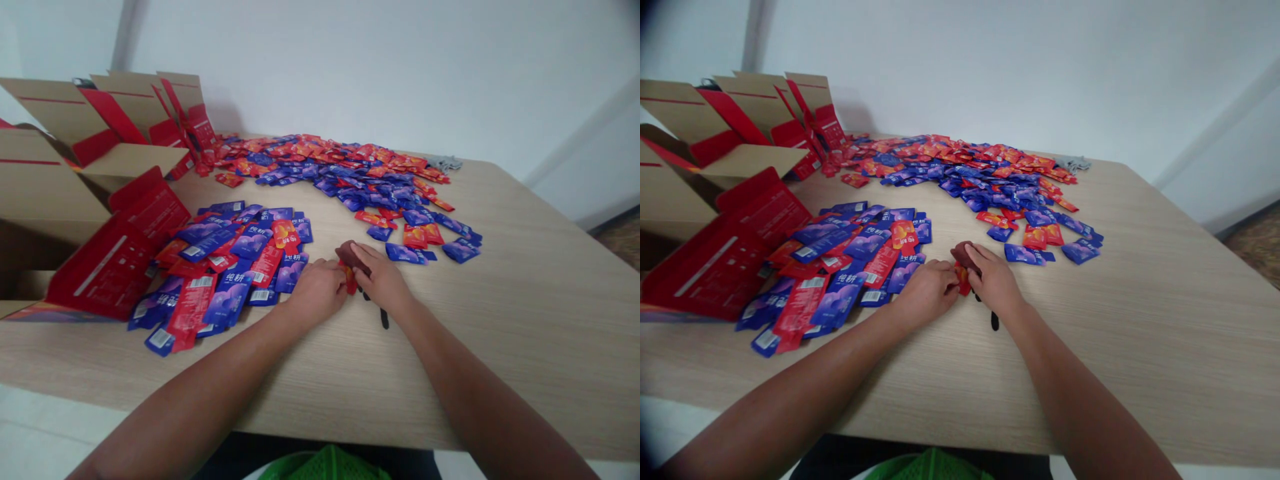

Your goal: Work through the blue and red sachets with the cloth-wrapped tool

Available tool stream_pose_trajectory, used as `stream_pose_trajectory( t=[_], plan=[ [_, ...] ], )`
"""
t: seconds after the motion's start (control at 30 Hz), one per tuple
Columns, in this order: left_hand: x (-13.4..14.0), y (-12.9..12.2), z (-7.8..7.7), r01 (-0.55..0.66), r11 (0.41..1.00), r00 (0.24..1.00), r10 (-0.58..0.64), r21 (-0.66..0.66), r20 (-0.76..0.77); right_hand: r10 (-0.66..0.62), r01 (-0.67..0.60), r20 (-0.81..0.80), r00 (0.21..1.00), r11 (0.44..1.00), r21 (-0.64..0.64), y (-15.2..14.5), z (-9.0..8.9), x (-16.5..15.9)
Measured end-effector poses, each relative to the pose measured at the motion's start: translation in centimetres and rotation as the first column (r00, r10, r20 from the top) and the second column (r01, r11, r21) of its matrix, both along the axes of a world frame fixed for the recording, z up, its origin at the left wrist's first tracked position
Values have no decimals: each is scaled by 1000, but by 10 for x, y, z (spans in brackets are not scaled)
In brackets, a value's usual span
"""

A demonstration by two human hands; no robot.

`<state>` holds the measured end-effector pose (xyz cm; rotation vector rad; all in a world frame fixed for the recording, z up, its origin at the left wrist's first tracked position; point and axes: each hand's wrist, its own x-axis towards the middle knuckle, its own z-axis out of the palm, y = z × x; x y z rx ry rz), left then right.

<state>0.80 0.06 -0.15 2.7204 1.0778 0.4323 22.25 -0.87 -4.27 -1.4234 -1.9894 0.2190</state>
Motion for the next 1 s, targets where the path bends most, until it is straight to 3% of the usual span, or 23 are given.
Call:
stream_pose_trajectory(
  t=[0.33,0.5,0.63,0.8,0.9,1.0],
  plan=[
    [1,-4,8,4,1000,999,-4,9,-47,-215,212,81,973,976,47,8,-1,8],
    [4,-13,12,167,985,985,-169,-43,-43,-128,127,15,992,990,67,10,-6,15],
    [5,-11,4,194,981,981,-194,-9,1,-14,19,-76,997,997,69,9,-9,17],
    [0,-4,0,203,979,979,-203,-14,-14,-120,136,-187,975,988,77,7,-7,14],
    [-1,-4,7,156,988,986,-156,-13,-56,-219,257,-287,933,961,102,6,-1,17],
    [-1,-6,13,16,999,993,-13,29,-114,-256,318,-334,907,937,144,0,7,19]
  ],
)
